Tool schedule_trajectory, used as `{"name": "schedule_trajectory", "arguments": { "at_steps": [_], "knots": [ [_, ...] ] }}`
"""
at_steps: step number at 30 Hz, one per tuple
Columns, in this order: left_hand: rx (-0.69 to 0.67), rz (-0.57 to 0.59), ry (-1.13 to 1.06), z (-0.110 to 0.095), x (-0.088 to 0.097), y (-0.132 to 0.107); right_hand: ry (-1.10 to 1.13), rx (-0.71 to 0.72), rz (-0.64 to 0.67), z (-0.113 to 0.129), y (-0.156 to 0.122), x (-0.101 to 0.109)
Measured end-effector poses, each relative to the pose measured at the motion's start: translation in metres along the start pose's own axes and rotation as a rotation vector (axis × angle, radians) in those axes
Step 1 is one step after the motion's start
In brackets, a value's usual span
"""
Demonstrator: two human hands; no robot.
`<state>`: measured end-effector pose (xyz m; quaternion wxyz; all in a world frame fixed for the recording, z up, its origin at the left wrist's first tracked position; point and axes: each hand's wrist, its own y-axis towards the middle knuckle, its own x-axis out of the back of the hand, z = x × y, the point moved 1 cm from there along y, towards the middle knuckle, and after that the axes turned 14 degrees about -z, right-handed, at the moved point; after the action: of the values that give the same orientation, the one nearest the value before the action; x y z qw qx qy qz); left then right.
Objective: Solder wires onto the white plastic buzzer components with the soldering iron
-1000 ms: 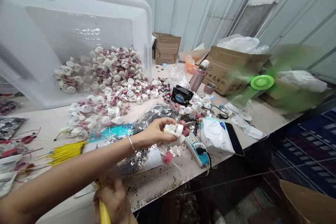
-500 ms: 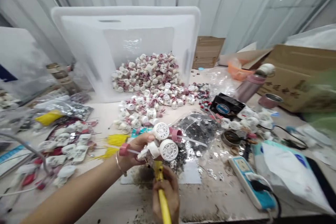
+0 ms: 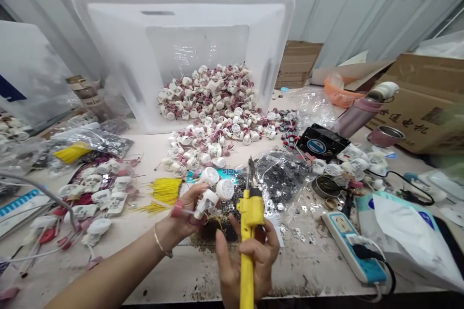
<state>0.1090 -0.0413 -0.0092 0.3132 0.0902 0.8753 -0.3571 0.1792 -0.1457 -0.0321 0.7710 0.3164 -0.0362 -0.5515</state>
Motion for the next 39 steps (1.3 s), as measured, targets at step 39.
{"name": "schedule_trajectory", "arguments": {
  "at_steps": [39],
  "knots": [
    [-0.133, -0.167, 0.084, 0.029, -0.023, -0.017, -0.768, 0.773, 0.126, -0.082, 0.109, 0.114]
  ]
}}
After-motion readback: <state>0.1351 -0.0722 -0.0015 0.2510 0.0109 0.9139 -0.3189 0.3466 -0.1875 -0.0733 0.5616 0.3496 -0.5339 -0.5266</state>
